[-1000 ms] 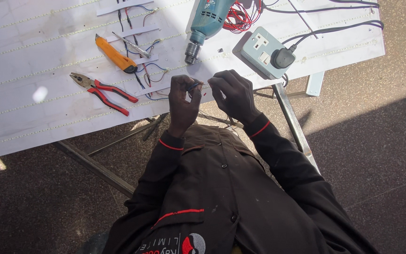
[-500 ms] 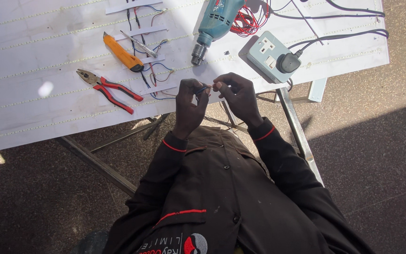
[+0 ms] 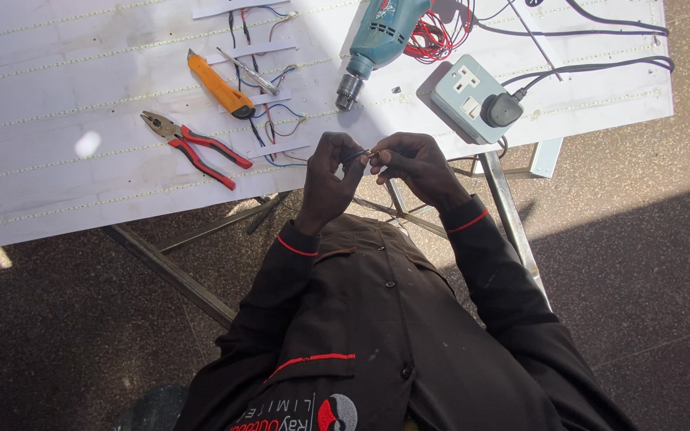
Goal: The person strips wire insulation with pliers and a utility knife, twists exposed conductors, and connects wires to a power supply and a multi-socket outlet. After plugging in the outlet, the person tests the LED strips, which illuminate in blue.
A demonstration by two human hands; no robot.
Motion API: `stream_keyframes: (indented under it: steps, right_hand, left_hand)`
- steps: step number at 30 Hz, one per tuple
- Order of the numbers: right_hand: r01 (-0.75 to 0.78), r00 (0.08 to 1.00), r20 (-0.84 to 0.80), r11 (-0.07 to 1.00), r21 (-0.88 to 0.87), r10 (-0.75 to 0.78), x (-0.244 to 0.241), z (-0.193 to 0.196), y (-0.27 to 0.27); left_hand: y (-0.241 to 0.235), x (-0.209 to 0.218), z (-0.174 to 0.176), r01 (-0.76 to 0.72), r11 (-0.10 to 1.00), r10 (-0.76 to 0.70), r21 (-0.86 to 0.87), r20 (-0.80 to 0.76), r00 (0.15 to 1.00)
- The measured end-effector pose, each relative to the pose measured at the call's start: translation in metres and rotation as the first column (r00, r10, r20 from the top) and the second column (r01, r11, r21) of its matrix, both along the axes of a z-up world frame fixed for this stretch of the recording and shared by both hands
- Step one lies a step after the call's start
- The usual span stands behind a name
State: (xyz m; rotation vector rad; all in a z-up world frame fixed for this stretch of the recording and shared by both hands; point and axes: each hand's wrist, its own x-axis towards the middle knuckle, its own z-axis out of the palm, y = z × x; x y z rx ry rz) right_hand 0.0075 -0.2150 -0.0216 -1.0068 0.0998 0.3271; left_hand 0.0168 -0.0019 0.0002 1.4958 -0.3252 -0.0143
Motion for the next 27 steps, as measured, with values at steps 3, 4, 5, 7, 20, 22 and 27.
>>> stream_keyframes:
  steps: [3, 4, 5, 7, 20, 22, 27]
  right_hand:
    - [-0.016, 1.0, 0.023, 1.0, 0.003, 0.016, 0.004, -0.003, 0.001]
    - [-0.016, 1.0, 0.022, 1.0, 0.004, 0.016, 0.005, -0.009, 0.0]
    - [-0.024, 0.999, 0.034, 1.0, 0.001, 0.024, 0.005, -0.015, 0.0]
    - [-0.034, 0.998, 0.047, 0.999, -0.003, 0.034, 0.007, -0.021, -0.001]
    - [-0.001, 0.984, 0.175, 0.984, -0.179, 0.033, 0.024, -0.006, 0.023]
    - [-0.003, 0.981, 0.193, 0.985, -0.172, 0.036, 0.028, -0.008, 0.032]
    - [-0.007, 0.952, 0.298, 0.976, -0.217, 0.073, 0.044, 0.024, 0.062]
  left_hand:
    - [0.003, 0.0, -0.009, 0.019, 1.0, -0.019, 0.009, 0.015, 1.0]
    - [0.003, 0.002, -0.009, 0.019, 1.0, -0.019, 0.009, 0.014, 1.0]
    - [0.003, 0.002, -0.01, 0.024, 1.0, -0.024, 0.004, 0.016, 1.0]
    - [0.003, 0.003, -0.011, 0.027, 1.0, -0.027, -0.002, 0.02, 0.999]
    - [0.02, 0.009, -0.012, -0.031, 0.996, 0.027, -0.086, -0.054, 0.998]
    - [0.026, 0.007, -0.016, -0.067, 0.983, 0.049, -0.17, -0.107, 0.993]
    - [0.048, 0.011, -0.04, 0.047, 0.957, -0.137, -0.286, -0.305, 0.942]
